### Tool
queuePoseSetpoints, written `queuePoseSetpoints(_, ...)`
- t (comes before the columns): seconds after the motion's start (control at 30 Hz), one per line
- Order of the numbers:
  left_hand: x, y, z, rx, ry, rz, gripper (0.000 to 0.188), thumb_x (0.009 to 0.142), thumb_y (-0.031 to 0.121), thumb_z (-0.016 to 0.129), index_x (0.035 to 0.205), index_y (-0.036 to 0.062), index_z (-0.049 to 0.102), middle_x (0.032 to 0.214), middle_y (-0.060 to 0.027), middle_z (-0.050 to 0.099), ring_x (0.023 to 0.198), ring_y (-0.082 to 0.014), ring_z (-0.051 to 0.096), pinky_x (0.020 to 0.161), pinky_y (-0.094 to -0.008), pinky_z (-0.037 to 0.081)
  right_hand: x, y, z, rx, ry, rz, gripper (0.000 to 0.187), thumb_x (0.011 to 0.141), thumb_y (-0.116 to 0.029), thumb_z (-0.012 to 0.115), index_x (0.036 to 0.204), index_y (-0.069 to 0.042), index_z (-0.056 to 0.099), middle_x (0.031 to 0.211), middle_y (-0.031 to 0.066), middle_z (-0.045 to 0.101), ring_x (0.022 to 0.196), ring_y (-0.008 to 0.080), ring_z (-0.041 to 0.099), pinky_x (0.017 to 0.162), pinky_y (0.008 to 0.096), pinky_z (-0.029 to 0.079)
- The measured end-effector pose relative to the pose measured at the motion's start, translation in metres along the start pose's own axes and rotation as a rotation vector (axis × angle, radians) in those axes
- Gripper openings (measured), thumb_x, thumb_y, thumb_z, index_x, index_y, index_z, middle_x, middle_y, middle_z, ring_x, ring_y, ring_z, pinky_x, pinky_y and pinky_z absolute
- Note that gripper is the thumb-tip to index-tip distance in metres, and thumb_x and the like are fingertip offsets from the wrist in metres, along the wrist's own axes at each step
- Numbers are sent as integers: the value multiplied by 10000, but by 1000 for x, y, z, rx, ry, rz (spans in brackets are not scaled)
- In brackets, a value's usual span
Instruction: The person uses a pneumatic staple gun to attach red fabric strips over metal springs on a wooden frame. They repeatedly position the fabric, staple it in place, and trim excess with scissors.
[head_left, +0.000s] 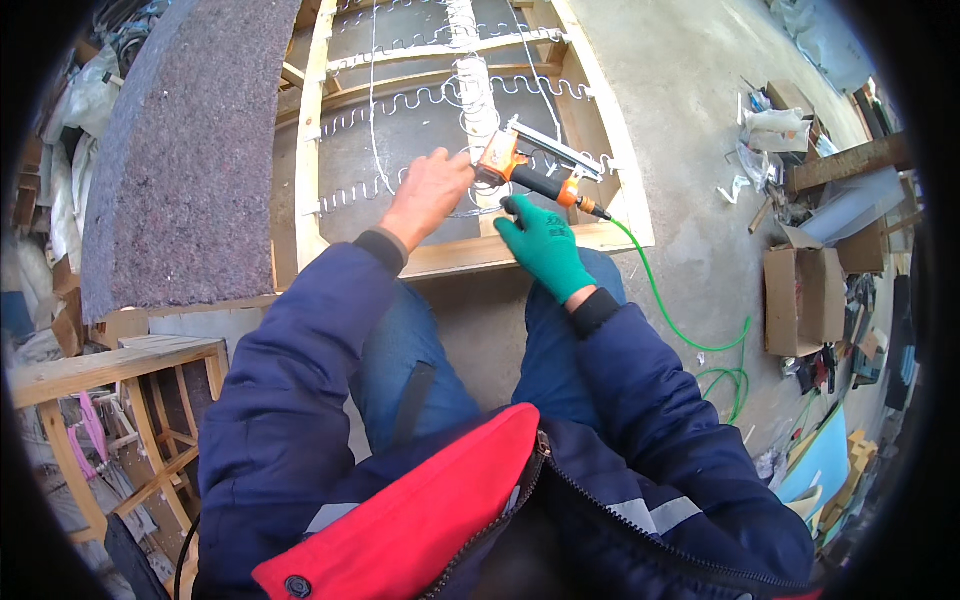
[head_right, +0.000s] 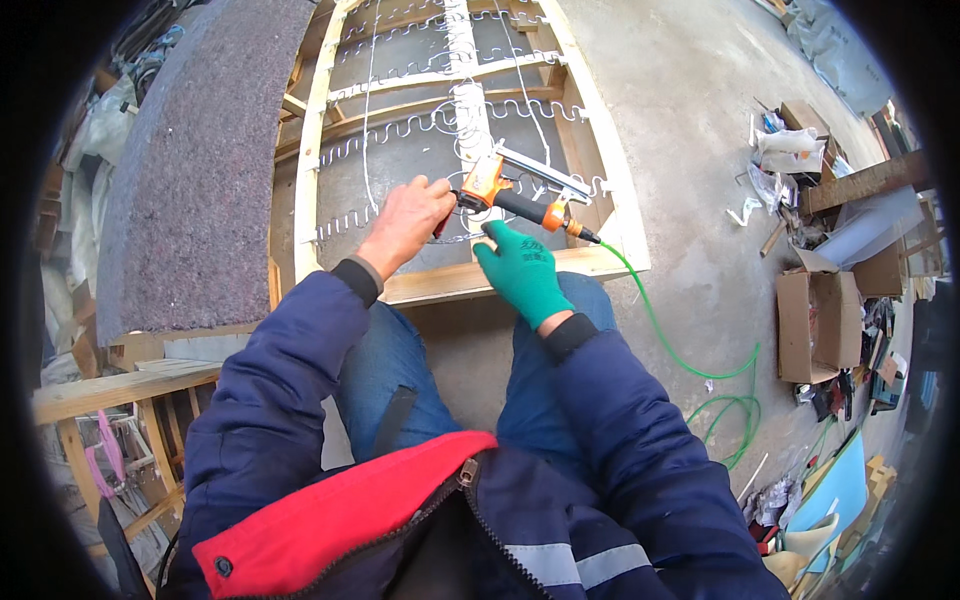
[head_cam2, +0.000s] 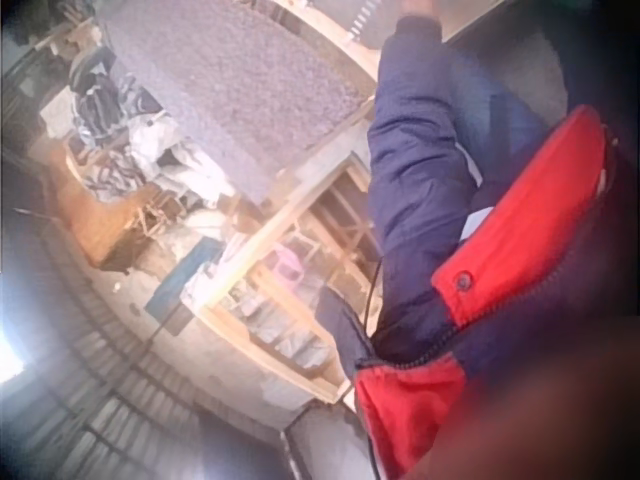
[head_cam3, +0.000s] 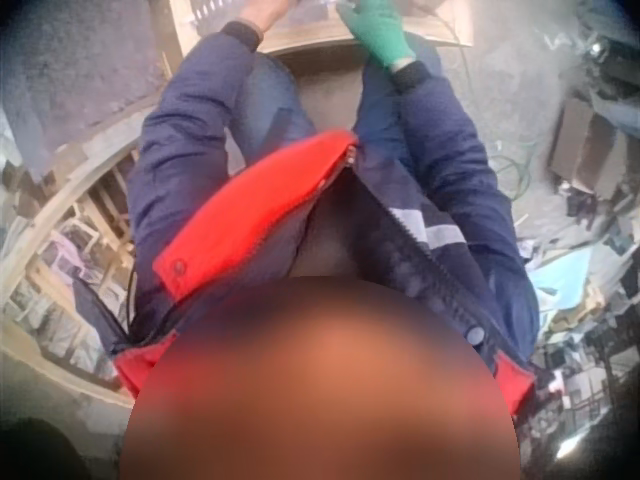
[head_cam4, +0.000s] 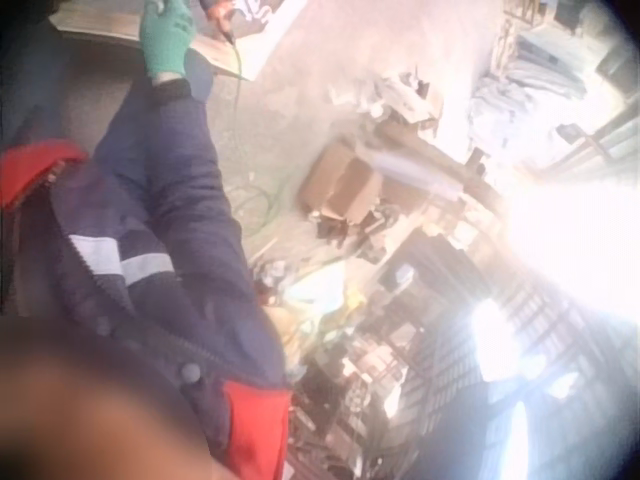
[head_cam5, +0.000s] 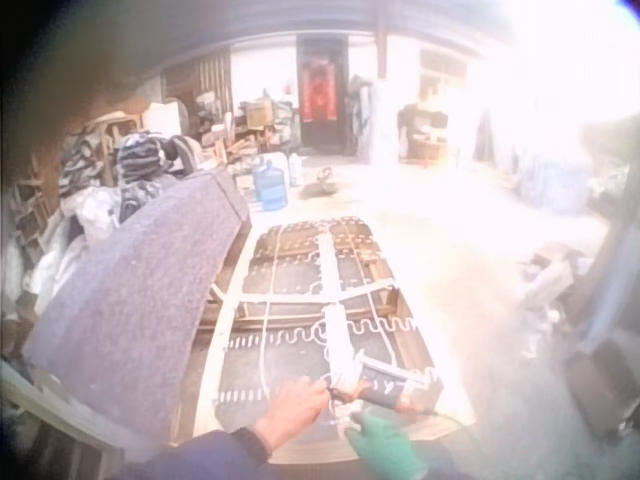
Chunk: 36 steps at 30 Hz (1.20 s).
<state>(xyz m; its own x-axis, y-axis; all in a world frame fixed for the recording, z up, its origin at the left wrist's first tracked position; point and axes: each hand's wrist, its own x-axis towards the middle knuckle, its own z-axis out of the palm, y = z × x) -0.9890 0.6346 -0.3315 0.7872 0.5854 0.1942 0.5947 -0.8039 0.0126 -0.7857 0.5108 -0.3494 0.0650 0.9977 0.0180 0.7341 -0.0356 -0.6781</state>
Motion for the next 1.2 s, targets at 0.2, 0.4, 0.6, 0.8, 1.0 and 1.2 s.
queuePoseSetpoints(0.2,10,-18,11,-9,-130,236,69,867,123,683,803,116,708,950,-38,638,921,-269,654,742,-412,588,-4,35,33,505,-200,365,359,1037,-269,667,1282,-7,659,1071,164,748,956,285,792,827,415,618)
queuePoseSetpoints(0.4,5,4,25,-120,-88,230,65,855,170,750,811,124,735,956,-45,679,995,-284,693,800,-430,598,18,38,48,1289,-240,674,293,1042,-161,632,1308,-64,557,1162,92,658,957,305,782,821,397,678)
queuePoseSetpoints(0.6,16,13,24,-350,-128,46,144,883,124,728,993,106,636,957,-142,713,965,-404,707,798,-527,573,22,37,49,1346,-361,671,329,1059,-189,656,1374,-112,597,1221,81,715,940,275,783,781,373,674)
queuePoseSetpoints(0.8,10,12,9,-380,-40,-27,251,883,4,612,1102,124,633,907,-178,706,953,-446,711,807,-564,552,27,37,58,1145,-256,673,180,1058,-157,631,1213,-76,675,1044,92,744,760,226,781,647,341,650)
queuePoseSetpoints(1.0,-27,-2,16,-748,25,-582,397,860,92,744,1244,88,647,958,-192,765,966,-431,732,861,-519,562,21,42,52,980,-296,631,127,1046,-147,645,1115,-49,688,931,100,755,685,208,764,575,324,624)
queuePoseSetpoints(1.2,-28,7,33,-730,-144,-480,392,911,274,796,1221,66,678,1027,-224,766,994,-441,730,844,-514,557,11,32,40,686,-384,671,240,1013,-252,711,991,-15,743,774,115,768,567,204,720,511,338,573)
